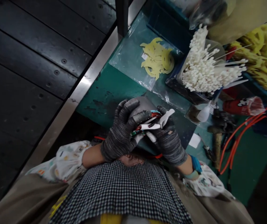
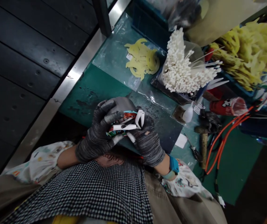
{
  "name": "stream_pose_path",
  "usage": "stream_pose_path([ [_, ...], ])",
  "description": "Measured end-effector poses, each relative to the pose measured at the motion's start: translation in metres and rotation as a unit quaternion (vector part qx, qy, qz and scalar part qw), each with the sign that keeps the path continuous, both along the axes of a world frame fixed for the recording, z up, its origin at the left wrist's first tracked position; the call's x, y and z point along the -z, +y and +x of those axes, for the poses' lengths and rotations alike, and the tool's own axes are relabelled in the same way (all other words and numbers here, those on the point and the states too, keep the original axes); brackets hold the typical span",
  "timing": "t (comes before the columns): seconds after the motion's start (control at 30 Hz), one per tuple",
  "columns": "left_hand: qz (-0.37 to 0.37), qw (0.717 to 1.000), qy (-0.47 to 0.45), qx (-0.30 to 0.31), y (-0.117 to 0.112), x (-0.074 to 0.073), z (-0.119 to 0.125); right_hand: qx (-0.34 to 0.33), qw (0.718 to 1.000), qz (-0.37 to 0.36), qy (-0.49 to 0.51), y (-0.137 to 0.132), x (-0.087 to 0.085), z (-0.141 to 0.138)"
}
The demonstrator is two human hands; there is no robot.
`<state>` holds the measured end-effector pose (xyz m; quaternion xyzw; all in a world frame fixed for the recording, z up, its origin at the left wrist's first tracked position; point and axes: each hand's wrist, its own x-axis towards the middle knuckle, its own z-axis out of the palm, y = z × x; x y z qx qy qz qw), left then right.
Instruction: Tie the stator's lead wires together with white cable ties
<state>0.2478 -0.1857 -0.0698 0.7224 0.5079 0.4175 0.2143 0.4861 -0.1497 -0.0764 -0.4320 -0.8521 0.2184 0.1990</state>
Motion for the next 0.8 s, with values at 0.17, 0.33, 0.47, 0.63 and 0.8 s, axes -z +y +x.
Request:
stream_pose_path([
  [0.17,-0.032,0.999,-0.008,-0.027,-0.008,-0.002,-0.003,0.03,0.999,-0.026,0.015,-0.001,-0.003,-0.01],
  [0.33,-0.034,0.999,-0.012,-0.034,-0.009,-0.005,-0.004,0.037,0.991,-0.104,0.074,0.01,-0.014,-0.022],
  [0.47,-0.043,0.999,-0.018,-0.022,-0.009,-0.005,-0.007,0.027,0.989,-0.116,0.083,0.019,-0.019,-0.028],
  [0.63,-0.047,0.998,-0.022,-0.019,-0.011,-0.005,-0.01,0.054,0.97,-0.194,0.135,0.019,-0.022,-0.035],
  [0.8,-0.052,0.998,-0.028,-0.027,-0.012,-0.005,-0.01,0.043,0.987,-0.135,0.079,0.024,-0.023,-0.032],
])
